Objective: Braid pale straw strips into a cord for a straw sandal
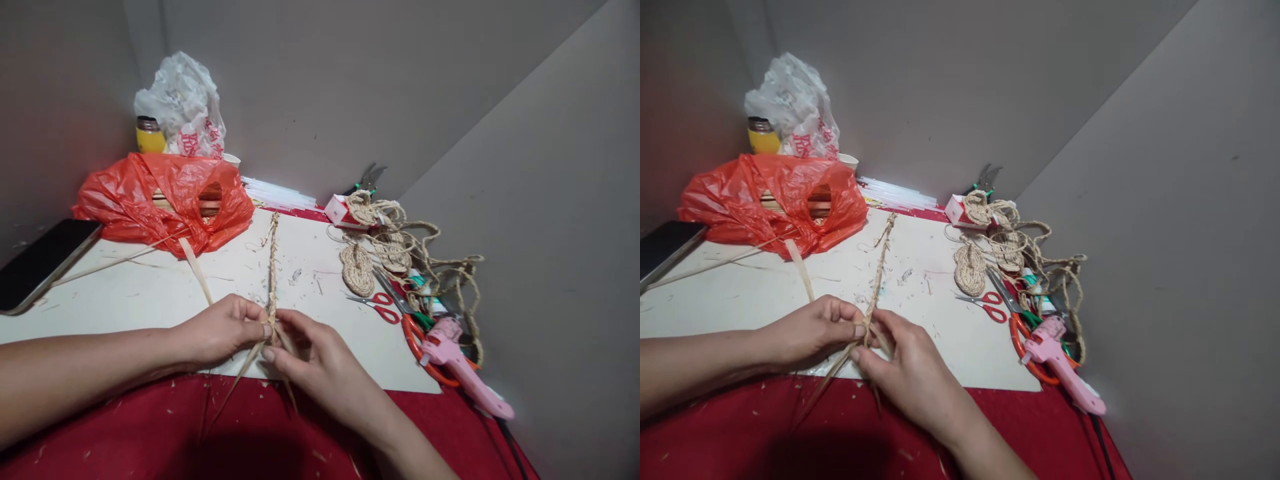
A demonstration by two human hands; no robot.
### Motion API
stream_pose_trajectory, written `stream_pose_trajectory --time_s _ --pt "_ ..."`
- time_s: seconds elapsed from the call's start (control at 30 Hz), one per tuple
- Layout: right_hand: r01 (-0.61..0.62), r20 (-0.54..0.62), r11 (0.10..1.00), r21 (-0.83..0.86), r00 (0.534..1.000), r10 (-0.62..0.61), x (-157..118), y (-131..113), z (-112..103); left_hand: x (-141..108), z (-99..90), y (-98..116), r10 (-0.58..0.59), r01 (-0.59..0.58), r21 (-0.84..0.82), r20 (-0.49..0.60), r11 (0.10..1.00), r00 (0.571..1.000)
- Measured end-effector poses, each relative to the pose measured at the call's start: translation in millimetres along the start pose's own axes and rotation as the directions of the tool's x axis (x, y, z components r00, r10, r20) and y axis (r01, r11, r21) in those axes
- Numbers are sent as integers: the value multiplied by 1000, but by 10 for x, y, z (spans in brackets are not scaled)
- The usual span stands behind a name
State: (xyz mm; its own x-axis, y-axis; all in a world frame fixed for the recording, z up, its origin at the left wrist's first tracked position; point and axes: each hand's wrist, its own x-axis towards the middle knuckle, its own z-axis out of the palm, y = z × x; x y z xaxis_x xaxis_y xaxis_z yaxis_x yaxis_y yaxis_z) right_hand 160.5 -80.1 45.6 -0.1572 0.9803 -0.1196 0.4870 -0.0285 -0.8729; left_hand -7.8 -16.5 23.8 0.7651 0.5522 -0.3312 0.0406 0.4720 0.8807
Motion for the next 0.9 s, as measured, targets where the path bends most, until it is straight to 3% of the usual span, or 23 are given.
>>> stream_pose_trajectory --time_s 0.17,0.23,0.33,0.5,0.7,0.9 --pt "-143 147 949 283 984 104 82 79 116 0 -6 -36 37 -39 47 25 998 999" --pt "-180 187 948 263 973 133 96 106 119 -2 -8 -51 68 -72 101 43 992 997" --pt "-102 181 983 156 981 73 102 112 97 -11 -14 -55 87 -92 184 35 979 996" --pt "-60 187 996 67 981 46 97 81 67 -28 -33 -39 45 -30 292 -46 956 998" --pt "1 175 1000 -22 985 3 108 133 64 -13 -57 -55 37 -21 346 -40 938 998" --pt "-50 292 994 95 956 20 124 138 -4 -3 -62 -64 59 -64 283 26 957 998"
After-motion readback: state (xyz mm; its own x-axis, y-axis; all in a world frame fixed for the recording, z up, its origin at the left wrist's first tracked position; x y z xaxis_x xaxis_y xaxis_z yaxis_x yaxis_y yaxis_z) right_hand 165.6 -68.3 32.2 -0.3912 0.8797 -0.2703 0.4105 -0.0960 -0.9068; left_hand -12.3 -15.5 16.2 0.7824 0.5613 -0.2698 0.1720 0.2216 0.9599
